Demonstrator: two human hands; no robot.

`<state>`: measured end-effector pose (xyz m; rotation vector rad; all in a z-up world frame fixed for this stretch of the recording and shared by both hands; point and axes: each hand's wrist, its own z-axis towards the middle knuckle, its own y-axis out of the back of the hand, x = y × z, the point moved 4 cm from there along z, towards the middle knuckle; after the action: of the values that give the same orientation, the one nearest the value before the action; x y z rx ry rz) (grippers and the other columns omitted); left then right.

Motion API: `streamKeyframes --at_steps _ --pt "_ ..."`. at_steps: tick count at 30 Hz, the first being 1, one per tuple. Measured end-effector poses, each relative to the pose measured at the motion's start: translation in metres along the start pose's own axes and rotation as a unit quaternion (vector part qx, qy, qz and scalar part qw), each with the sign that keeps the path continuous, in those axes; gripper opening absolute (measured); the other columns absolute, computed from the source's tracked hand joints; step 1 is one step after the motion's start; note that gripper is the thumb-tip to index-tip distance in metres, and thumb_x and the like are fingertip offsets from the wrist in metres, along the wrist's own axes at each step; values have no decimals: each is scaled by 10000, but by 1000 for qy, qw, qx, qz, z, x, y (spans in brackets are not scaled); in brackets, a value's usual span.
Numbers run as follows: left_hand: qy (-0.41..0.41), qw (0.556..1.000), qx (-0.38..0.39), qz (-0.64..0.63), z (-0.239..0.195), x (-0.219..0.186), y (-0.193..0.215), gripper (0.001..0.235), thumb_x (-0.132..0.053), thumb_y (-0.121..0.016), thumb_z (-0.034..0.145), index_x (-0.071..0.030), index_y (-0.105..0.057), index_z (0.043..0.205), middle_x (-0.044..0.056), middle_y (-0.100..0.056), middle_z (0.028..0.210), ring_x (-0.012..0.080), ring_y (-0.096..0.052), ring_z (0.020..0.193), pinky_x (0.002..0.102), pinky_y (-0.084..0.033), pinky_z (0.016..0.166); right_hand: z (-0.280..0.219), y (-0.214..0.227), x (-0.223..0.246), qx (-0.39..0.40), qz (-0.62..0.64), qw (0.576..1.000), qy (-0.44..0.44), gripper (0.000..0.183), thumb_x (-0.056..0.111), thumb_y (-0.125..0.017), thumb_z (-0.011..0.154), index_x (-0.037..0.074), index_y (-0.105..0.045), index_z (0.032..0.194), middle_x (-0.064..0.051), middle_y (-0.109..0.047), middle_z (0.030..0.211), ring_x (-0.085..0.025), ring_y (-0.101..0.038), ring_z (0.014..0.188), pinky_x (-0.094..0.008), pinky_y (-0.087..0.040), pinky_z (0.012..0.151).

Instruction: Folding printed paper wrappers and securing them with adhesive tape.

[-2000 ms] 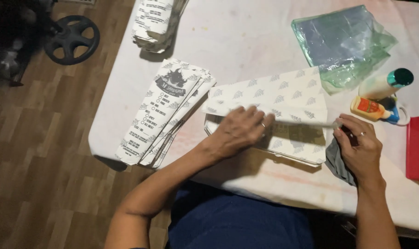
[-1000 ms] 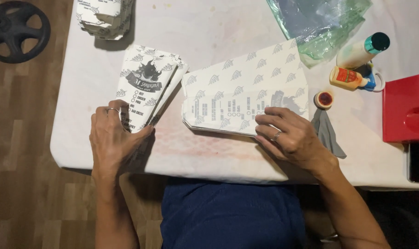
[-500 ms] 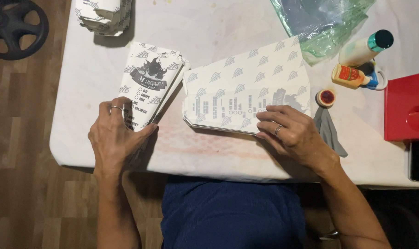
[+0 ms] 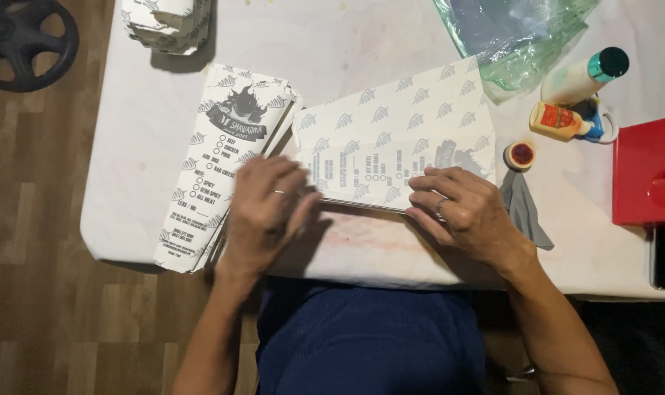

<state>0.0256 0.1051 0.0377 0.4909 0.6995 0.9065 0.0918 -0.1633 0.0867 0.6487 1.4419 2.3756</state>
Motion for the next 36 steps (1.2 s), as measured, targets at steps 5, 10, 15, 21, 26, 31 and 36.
streamKeyframes --at_steps 5,10,15,21,26,31,36 --pt "-36 997 56 -40 18 -33 -20 315 -228 -851 846 -98 -744 1112 111 -749 1058 299 -708 1102 532 -457 1068 0 1 -2 1 16 1000 0 100 196 -771 904 102 -800 921 -100 -790 981 -315 -759 962 -417 -626 839" --pt "-30 992 113 -53 26 -39 -24 276 -186 -851 832 -86 -760 1072 120 -759 1032 296 -701 1110 547 -445 1077 1 2 0 5 32 999 -4 88 167 -748 914 97 -800 927 -120 -787 981 -341 -756 959 -448 -627 837" --pt "-14 989 131 -65 27 -34 -26 166 -204 -809 880 -121 -775 1020 66 -765 1029 240 -691 1102 487 -437 1081 3 3 3 5 33 999 -11 63 126 -757 908 84 -803 918 -137 -785 979 -363 -756 983 -455 -621 816" --pt "5 983 152 -101 22 -20 -37 171 -276 -781 901 -148 -780 1014 37 -763 998 207 -683 1071 432 -448 1042 -1 1 2 0 31 999 -15 75 144 -763 903 91 -808 931 -134 -788 987 -367 -753 993 -457 -616 823" --pt "21 978 168 -119 32 -21 -31 174 -288 -776 908 -136 -787 993 54 -765 963 206 -690 1032 422 -455 1016 -2 -1 1 2 30 999 -19 74 157 -768 902 103 -807 932 -126 -788 989 -357 -752 1003 -454 -617 820" --pt "33 976 175 -122 39 -23 -27 170 -297 -769 917 -139 -791 977 49 -766 935 191 -693 1000 399 -459 994 1 2 1 5 30 999 -18 118 203 -784 895 92 -804 932 -131 -790 987 -354 -755 998 -452 -619 819" --pt "5 983 148 -110 36 -21 -31 105 -215 -783 911 -125 -778 965 58 -756 937 207 -683 910 401 -460 986 -2 -4 -1 -26 7 1000 -7 108 166 -751 940 81 -788 884 -104 -784 943 -320 -757 944 -431 -618 824"
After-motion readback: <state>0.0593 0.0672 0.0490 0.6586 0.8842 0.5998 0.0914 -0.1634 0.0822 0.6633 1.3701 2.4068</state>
